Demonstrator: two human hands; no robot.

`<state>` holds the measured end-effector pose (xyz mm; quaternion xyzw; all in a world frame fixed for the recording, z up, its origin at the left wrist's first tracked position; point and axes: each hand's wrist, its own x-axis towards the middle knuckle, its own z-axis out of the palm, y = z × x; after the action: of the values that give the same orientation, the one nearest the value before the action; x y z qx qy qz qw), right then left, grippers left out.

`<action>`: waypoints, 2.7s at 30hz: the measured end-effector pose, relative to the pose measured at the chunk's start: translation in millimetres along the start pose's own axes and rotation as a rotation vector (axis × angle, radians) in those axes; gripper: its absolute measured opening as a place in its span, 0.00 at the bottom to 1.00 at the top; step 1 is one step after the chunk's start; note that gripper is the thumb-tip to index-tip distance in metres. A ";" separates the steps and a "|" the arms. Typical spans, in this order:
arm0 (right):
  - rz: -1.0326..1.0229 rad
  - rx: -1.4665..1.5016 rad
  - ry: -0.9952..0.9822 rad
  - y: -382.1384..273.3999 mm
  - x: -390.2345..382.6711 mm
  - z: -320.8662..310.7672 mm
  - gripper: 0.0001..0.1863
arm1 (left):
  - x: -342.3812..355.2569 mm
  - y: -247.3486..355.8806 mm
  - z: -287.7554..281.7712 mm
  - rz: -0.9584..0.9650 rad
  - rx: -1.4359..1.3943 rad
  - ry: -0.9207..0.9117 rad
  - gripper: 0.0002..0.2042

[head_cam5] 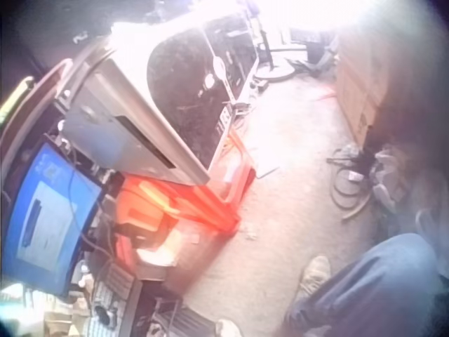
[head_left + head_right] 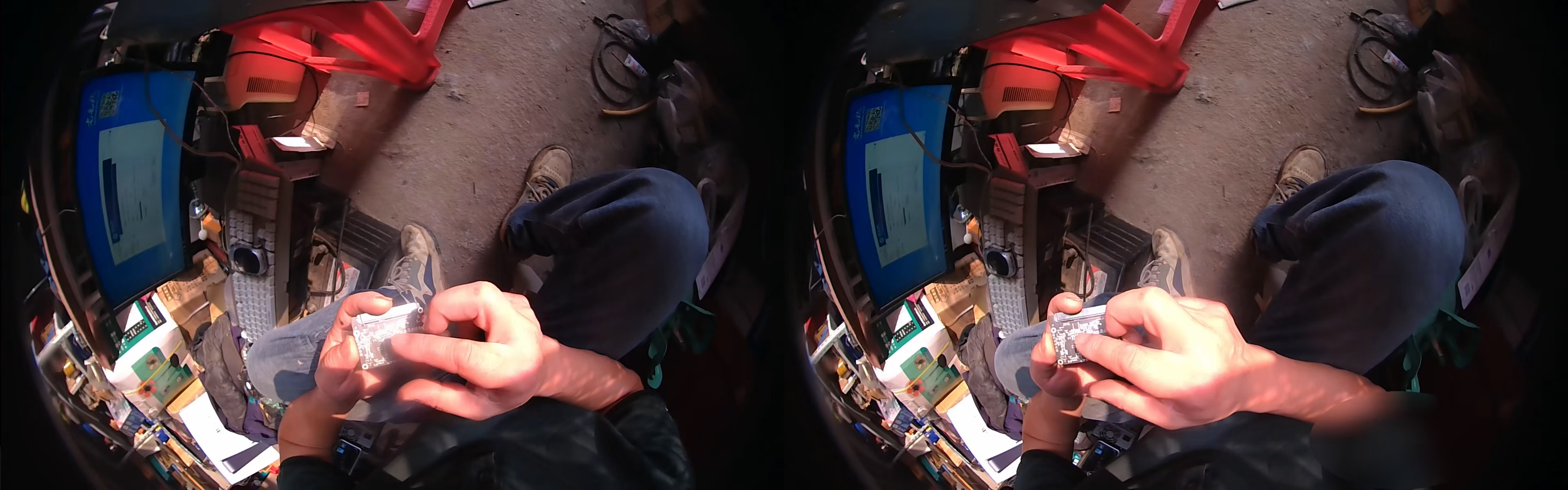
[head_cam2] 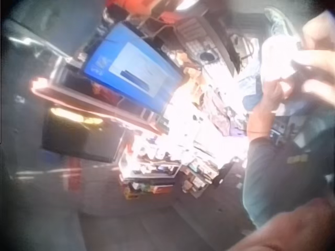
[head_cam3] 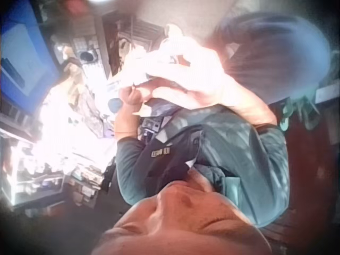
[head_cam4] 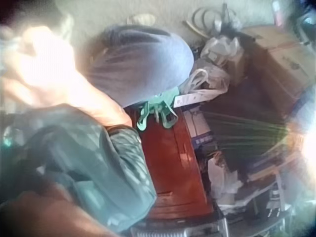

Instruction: The person sits on the floor and handles a small circuit board, then picks up a metal drive enclosure and inserts the board into it. They use a small tool to press or adjust components inside the enclosure while seated.

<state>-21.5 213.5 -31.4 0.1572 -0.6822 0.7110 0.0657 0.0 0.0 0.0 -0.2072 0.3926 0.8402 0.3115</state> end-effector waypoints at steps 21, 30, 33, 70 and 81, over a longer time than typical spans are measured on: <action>-0.191 -0.273 -0.034 5.6 -5.4 3.0 0.18 | -1.9 0.8 0.9 0.018 0.018 -0.009 0.30; -0.196 -0.265 -0.039 6.2 -6.1 3.2 0.18 | -2.3 1.9 1.8 0.012 0.050 0.014 0.29; -0.187 -0.266 -0.044 5.3 -6.6 2.6 0.18 | -2.1 2.2 2.9 0.021 0.094 0.027 0.29; 0.492 0.494 0.051 1.3 0.9 -3.2 0.10 | 4.9 6.8 -0.4 -0.075 -0.121 -0.218 0.24; 0.492 0.520 0.058 2.2 0.3 -0.6 0.10 | 6.0 8.5 0.0 -0.085 -0.089 -0.201 0.25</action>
<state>-22.6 214.0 -33.4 -0.0204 -0.4938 0.8595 -0.1304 -10.2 -2.1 1.0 -0.1518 0.3129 0.8593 0.3750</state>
